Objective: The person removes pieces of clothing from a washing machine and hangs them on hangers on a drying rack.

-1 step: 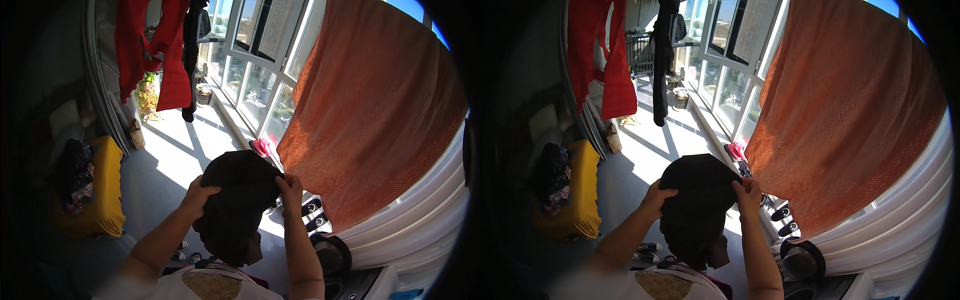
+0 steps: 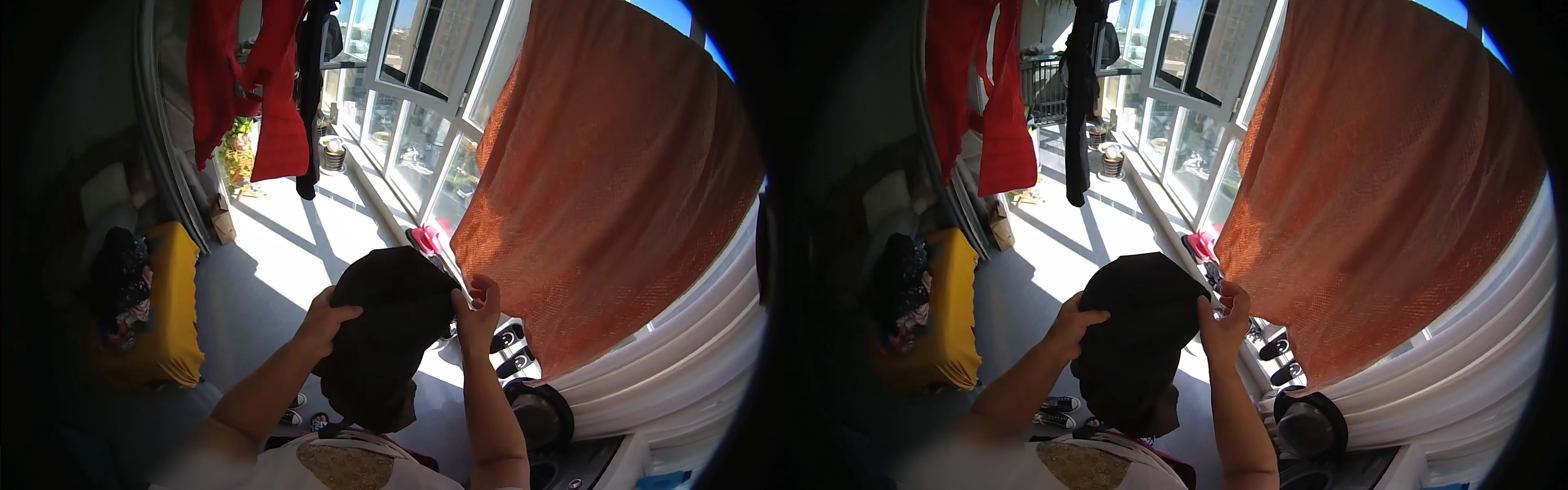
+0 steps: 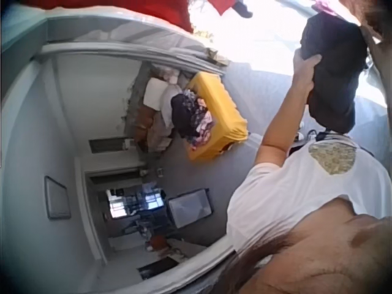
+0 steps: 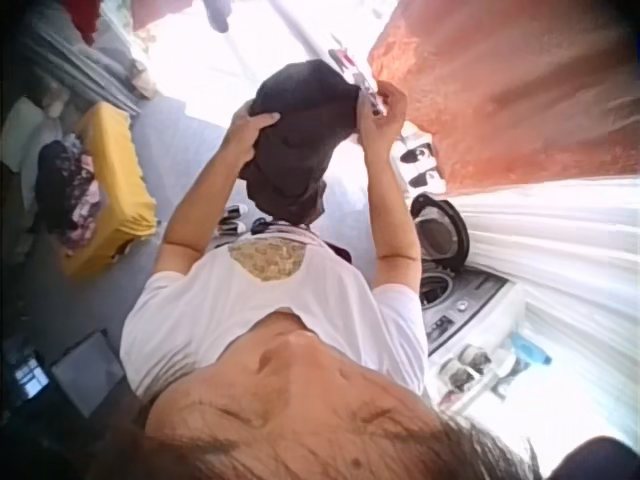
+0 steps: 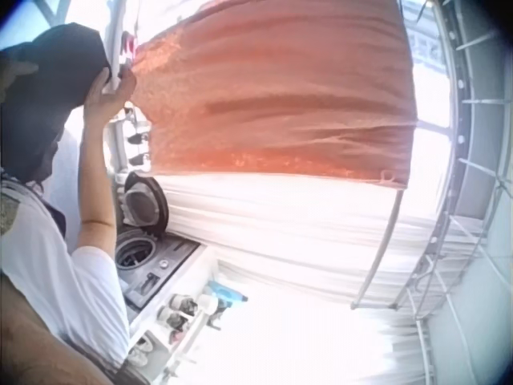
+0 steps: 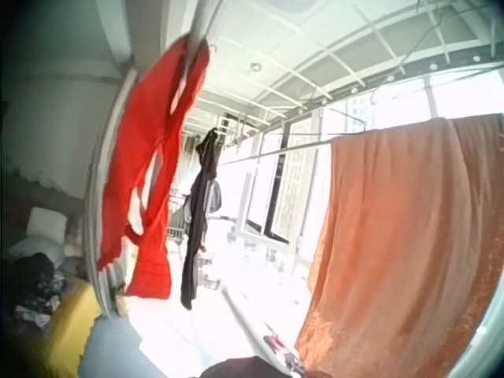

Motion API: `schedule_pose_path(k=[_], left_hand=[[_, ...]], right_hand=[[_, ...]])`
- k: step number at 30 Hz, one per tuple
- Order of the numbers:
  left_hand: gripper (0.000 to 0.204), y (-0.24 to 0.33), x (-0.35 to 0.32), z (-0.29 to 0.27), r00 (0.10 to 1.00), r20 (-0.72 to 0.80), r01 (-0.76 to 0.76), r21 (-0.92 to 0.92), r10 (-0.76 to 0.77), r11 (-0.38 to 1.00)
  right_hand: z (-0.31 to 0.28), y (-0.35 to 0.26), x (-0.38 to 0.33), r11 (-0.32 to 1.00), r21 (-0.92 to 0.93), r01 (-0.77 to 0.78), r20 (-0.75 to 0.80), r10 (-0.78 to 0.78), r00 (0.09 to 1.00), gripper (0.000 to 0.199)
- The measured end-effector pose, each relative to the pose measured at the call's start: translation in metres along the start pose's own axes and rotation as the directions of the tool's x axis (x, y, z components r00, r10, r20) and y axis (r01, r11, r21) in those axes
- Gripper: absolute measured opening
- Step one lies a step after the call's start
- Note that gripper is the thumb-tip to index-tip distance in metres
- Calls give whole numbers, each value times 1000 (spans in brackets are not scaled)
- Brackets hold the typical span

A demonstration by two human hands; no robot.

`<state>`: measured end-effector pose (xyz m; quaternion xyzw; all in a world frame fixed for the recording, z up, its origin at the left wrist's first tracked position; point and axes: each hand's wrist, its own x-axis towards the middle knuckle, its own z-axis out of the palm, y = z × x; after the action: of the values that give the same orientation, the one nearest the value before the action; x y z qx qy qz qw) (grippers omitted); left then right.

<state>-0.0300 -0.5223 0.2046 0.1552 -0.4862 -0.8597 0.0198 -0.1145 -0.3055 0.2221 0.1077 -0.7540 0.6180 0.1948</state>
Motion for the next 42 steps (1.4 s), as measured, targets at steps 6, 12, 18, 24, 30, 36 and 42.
schedule_pose_path(k=[6,12,18,24,30,36,42], left_hand=[[43,-14,4,4,992,112,-76,155,59,985],[39,-16,8,-2,980,122,-181,215,158,960],[34,-23,42,-70,987,71,-154,213,142,965],[41,-12,45,-75,981,123,-189,426,151,884],[50,9,28,-19,861,348,-455,204,370,867],[30,19,15,13,880,307,-469,435,363,769],[15,35,16,-10,936,223,-342,384,274,858]], right_hand=[[32,14,-14,890,-364,273,719,82,690,20],[45,52,-37,887,-390,247,697,109,709,20],[22,-48,-22,998,-35,50,444,-30,896,31],[-4,-74,16,808,485,-335,123,317,941,34],[16,-50,5,952,113,-283,471,200,859,25],[45,-36,-16,858,-56,510,499,-418,759,56],[-17,2,5,991,-98,-90,497,127,858,40]])
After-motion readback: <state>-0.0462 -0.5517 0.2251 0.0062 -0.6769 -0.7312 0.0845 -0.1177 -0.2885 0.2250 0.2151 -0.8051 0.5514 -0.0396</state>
